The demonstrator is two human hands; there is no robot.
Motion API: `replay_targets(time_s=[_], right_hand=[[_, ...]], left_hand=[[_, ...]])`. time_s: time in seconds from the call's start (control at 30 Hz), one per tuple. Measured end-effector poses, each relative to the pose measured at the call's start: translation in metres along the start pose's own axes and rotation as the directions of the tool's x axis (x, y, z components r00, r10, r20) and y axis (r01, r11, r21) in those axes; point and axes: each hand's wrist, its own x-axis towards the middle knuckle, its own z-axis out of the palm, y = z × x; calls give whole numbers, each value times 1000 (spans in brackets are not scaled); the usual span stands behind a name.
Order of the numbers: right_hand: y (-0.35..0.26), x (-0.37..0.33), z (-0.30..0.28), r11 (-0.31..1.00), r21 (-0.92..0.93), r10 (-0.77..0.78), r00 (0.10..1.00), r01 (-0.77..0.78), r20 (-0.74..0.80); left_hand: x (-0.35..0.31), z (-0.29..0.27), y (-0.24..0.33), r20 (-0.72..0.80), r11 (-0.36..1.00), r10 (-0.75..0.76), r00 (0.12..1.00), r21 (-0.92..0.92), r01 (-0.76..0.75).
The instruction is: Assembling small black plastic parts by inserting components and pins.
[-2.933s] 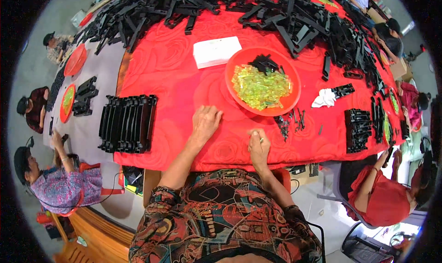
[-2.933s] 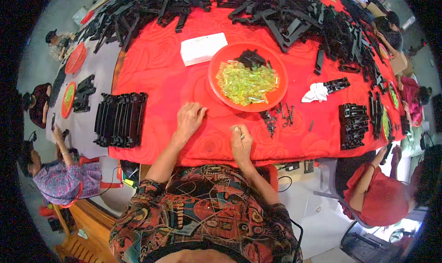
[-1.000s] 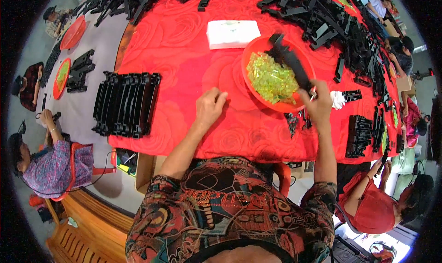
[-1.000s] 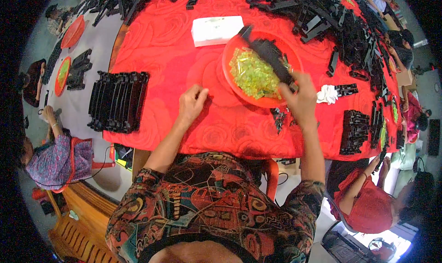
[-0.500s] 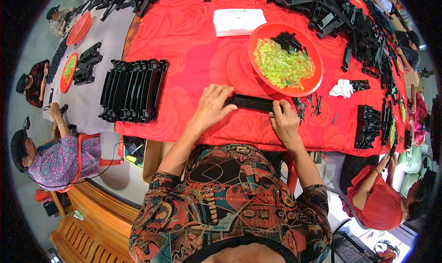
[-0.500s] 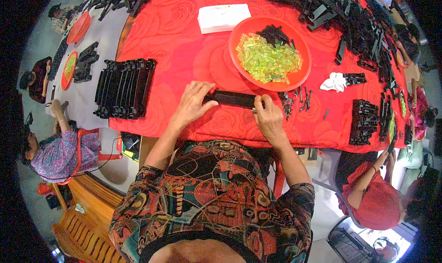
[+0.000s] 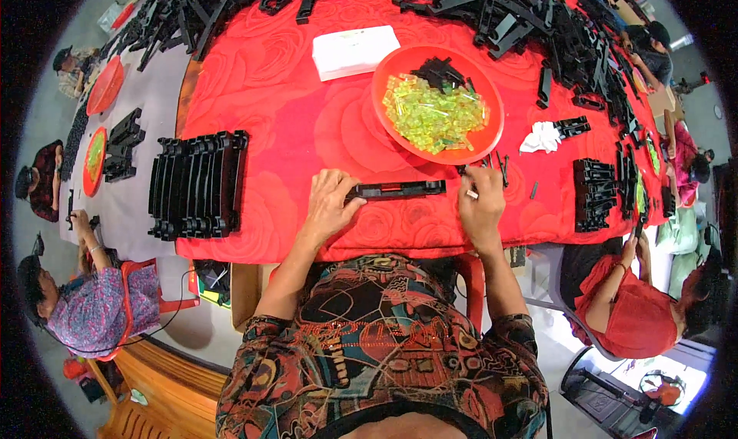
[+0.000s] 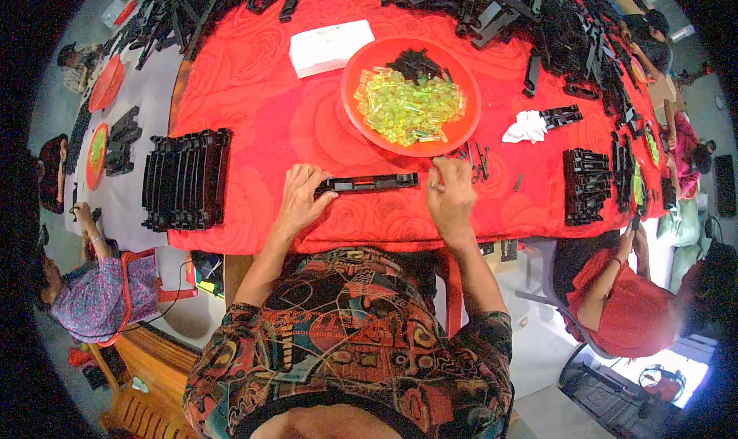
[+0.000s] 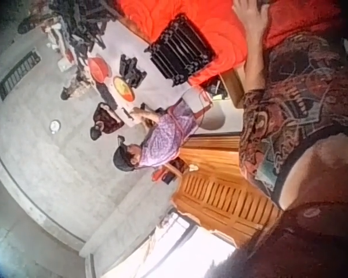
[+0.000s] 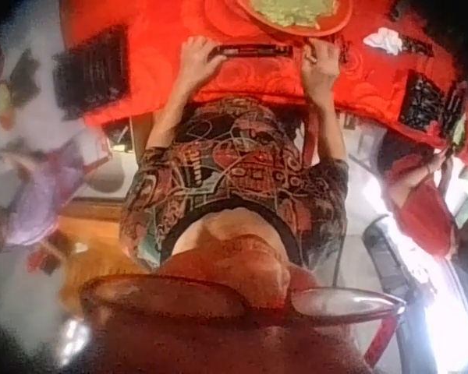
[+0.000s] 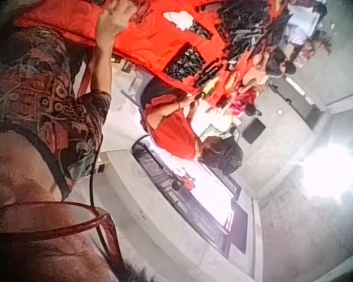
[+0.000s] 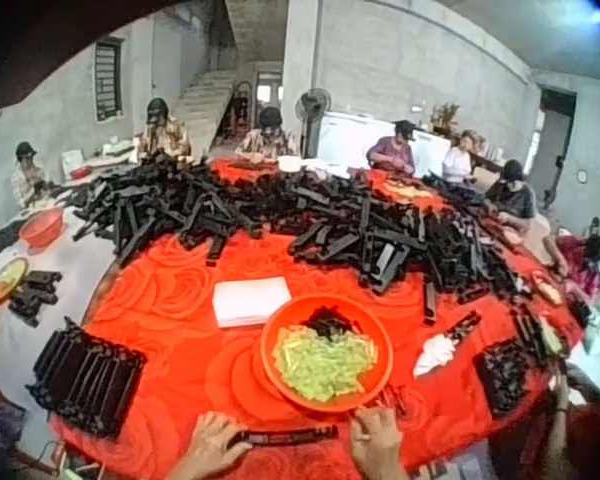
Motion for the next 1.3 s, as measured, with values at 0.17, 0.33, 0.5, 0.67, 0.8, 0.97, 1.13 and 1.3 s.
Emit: replay_targets(time_s=[0.17,0.33,0.5,0.67,0.8,0.97,1.13,1.3], right_hand=[[25,37,-4,990,-79,122,991,-117,59],[34,64,3,963,-268,113,937,-22,329],[29,67,8,934,-349,128,849,70,512],[30,67,2,942,-298,47,818,154,573],[25,69,-5,963,-238,44,798,126,601],[17,65,-19,973,-197,45,738,121,673],[28,55,-21,979,-165,8,778,123,629],[39,49,-20,984,-120,-33,802,131,597]], left_hand=[[1,2,-2,12,1000,2,1000,-1,-2],[2,1,0,7,1000,11,1000,22,-12],[0,2,1,-1,1000,9,1000,26,-9],[1,1,1,14,1000,-12,1000,21,11],[1,1,1,7,1000,-5,1000,31,5],[-1,2,-1,12,1000,-8,1000,14,8],[-1,0,-1,26,1000,9,1000,-7,-9],[0,1,-2,29,998,27,999,-49,-26]])
